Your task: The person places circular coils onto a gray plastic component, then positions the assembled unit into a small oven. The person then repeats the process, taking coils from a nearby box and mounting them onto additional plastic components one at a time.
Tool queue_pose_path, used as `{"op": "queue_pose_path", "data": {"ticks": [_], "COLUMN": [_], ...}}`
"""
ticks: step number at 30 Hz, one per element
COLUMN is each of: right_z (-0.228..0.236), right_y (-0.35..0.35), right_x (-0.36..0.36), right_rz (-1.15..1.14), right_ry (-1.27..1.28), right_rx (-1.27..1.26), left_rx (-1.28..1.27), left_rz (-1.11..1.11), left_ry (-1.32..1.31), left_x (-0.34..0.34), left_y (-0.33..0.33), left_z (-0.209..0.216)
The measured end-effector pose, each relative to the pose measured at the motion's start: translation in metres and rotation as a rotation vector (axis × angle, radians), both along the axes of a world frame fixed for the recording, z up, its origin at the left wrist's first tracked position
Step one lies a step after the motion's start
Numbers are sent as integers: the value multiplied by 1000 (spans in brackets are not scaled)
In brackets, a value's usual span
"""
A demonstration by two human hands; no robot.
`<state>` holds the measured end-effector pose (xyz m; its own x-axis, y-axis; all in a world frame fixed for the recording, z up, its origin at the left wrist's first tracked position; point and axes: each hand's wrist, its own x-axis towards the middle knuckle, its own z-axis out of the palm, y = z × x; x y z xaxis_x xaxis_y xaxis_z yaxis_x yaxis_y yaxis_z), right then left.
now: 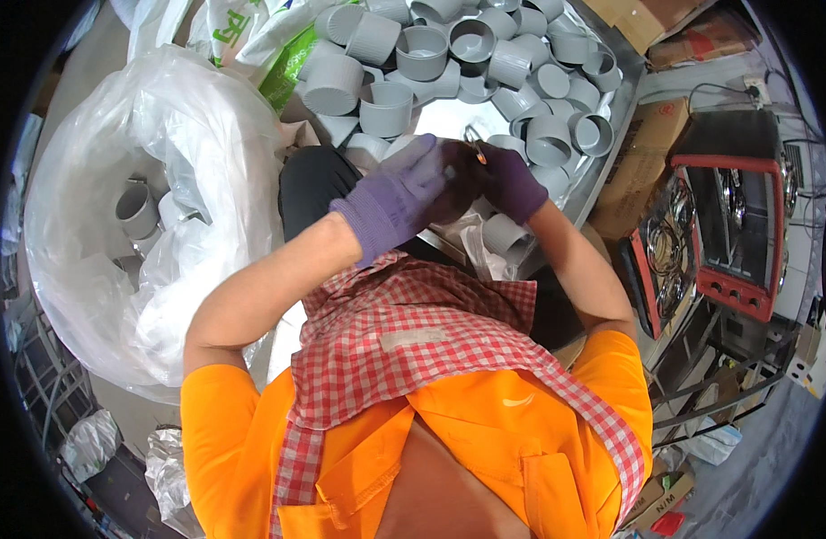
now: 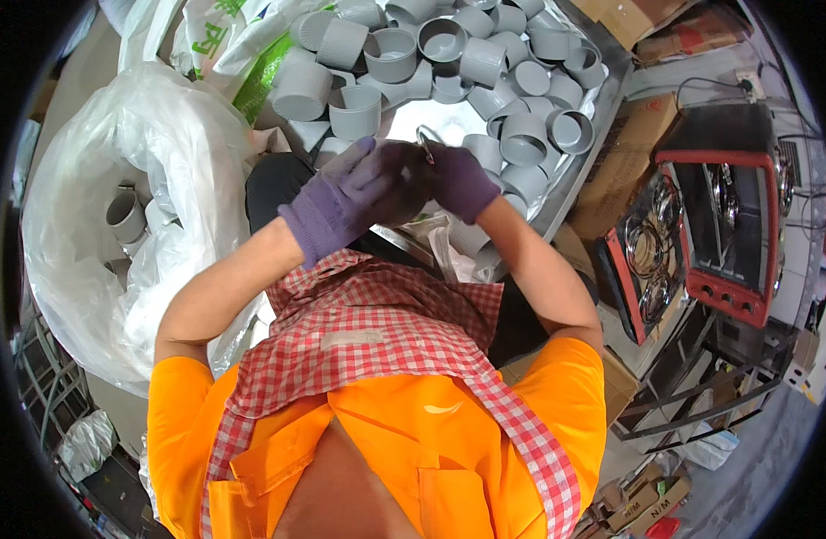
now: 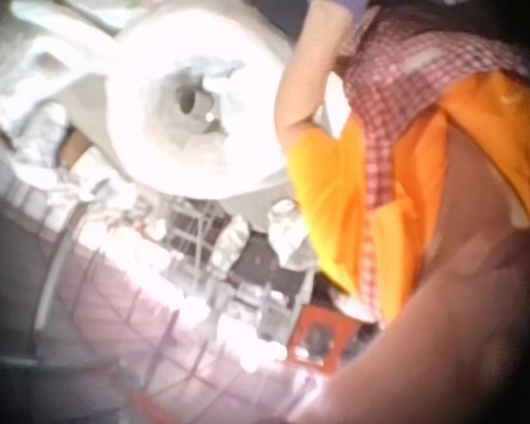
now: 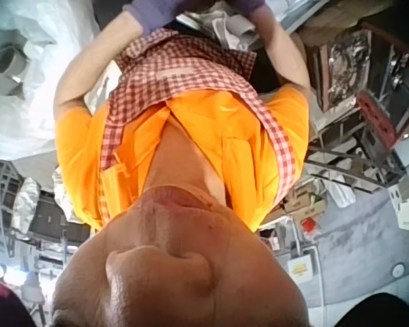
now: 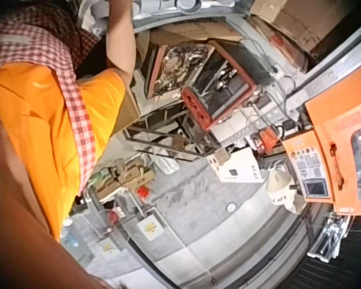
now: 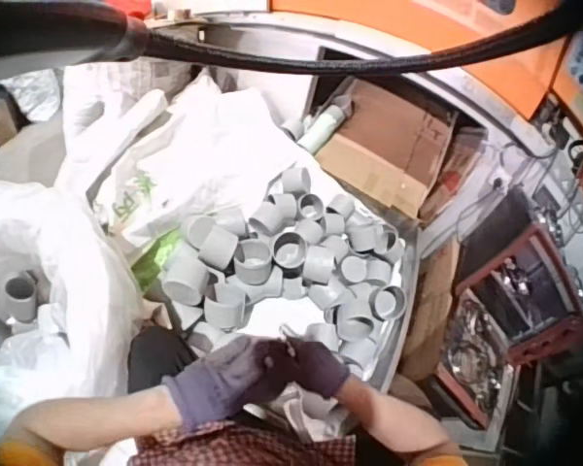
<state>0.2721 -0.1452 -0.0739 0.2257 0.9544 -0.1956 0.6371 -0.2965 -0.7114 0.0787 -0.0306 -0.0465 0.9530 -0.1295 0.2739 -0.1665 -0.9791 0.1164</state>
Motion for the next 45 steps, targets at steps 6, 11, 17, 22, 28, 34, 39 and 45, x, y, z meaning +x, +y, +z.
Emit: {"op": "queue_pose_path", "data": {"ticks": [6, 11, 17, 22, 28, 34, 39, 45], "right_z": [21, 42, 20, 28, 29, 20, -1, -3], "right_y": [-61, -70, -61, -74, -80, -75, -93, -88], "right_x": [-60, -97, -92, -99, -112, -115, -106, -105], "right_rz": [73, 221, 280, 9, -23, 143, 82, 102], "right_ry": [498, 786, 1126, 1164, 732, 300, 202, 251], "right_rx": [332, -67, -4, -49, -9, 293, 115, 246], "left_rx": [-928, -1784, -894, -576, -837, -771, -1016, -832], "left_rz": [-102, 643, 228, 224, 40, 296, 300, 392], "left_ry": [286, 124, -62, -190, -105, -101, -215, -140], "left_x": [-54, -82, -55, -77, -105, -99, -91, -92], "left_y": [-4, -40, -23, -20, -29, -44, -53, -52], "left_z": [1, -16, 12, 14, 0, -29, -37, -49]}}
